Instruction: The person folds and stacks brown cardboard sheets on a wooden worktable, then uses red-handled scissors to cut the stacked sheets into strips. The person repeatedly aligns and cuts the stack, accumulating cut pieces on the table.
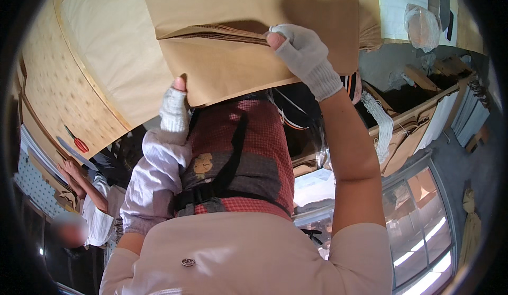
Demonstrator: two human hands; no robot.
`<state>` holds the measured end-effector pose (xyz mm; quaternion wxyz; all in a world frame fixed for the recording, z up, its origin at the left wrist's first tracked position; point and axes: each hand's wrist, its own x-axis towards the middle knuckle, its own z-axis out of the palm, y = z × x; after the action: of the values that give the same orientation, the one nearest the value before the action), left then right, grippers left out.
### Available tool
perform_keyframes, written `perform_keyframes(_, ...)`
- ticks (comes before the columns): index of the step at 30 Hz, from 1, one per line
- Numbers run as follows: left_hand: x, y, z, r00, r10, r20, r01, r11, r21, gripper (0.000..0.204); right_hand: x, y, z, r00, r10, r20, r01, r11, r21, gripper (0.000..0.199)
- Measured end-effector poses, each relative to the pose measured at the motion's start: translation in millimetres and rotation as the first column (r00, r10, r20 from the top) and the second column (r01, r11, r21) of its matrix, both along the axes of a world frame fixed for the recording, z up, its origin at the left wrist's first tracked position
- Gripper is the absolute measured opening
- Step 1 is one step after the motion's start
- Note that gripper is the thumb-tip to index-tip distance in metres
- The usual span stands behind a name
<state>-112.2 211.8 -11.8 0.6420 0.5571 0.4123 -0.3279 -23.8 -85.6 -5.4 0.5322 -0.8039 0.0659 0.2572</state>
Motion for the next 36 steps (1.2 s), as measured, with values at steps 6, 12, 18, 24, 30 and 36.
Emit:
perform_keyframes(6, 25, -27, 66, 0.866, -0.348, 0.360, 0.037, 0.762, 0.646, 0.103, 0, -1, -3, 1.000, 0.016, -0.003, -0.016, 0.999, -0.029, 0.050)
perform_keyframes(12, 31, -51, 14, 0.834, -0.548, -0.063, 0.322, 0.391, 0.863, 0.127, 3, 5, 1, 0.998, 0.041, 0.043, -0.037, 0.994, -0.099, 0.046)
perform_keyframes(18, 35, -52, 9, 0.846, -0.529, -0.072, 0.371, 0.485, 0.792, 0.121, 3, 8, 1, 0.993, 0.055, 0.100, -0.036, 0.982, -0.186, 0.044)
perform_keyframes(24, 21, -48, 2, 0.828, -0.561, 0.003, 0.300, 0.447, 0.842, 0.120, 9, 6, 0, 0.994, 0.102, 0.045, -0.093, 0.980, -0.178, 0.046)
perform_keyframes(30, 25, -52, 6, 0.833, -0.552, 0.034, 0.273, 0.464, 0.843, 0.119, 9, 5, 1, 0.995, 0.102, 0.008, -0.099, 0.983, -0.157, 0.042)
perform_keyframes(36, 22, -30, -1, 0.684, -0.726, 0.080, 0.376, 0.444, 0.813, 0.086, 6, 11, 13, 0.928, 0.307, 0.212, -0.295, 0.952, -0.087, 0.031)
